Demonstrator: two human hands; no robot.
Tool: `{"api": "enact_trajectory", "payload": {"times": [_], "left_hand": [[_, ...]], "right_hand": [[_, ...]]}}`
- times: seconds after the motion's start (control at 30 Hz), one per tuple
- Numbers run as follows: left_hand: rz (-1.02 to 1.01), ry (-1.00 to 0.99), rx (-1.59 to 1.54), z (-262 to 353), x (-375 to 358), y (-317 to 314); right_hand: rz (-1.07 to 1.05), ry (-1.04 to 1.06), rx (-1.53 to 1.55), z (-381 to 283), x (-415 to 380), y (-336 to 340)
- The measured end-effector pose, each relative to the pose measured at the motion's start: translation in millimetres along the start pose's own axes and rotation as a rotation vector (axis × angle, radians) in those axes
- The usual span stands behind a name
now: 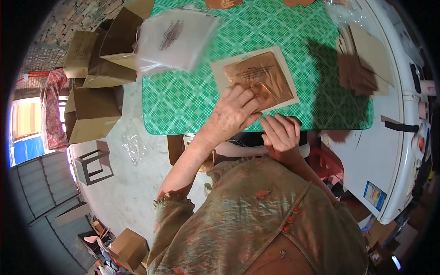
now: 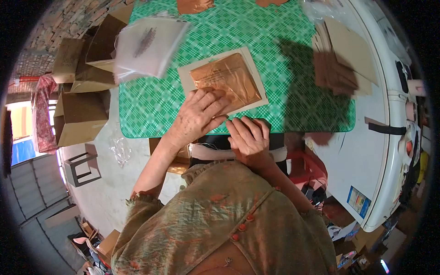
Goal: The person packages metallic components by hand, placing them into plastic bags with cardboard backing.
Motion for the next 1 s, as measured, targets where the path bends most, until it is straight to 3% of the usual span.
{"api": "enact_trajectory", "payload": {"times": [0.17, 0.37, 1.0], "left_hand": [[0.005, 0.004, -0.031, -7.0, 0.3, -6.6], [0.152, 0.012, 0.055, -14.2, 5.8, -3.5], [0.180, -0.033, 0.049, -6.3, 1.3, 4.4]], "right_hand": [[0.000, -0.011, -0.002, 2.4, -3.2, -2.0], [0.039, -0.010, -0.030, 5.2, -5.2, -6.9], [0.055, 0.020, -0.043, -4.3, 5.8, 5.5]]}}
Point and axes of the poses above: each hand's wrist, its own x-axis towards the middle knuckle, its own y-axis out of the back of the hand, z = x × y, the point moved 8 cm from there along x, towards the middle knuckle, and after that the axes turned 1 degree about z, right-handed, at the moved point
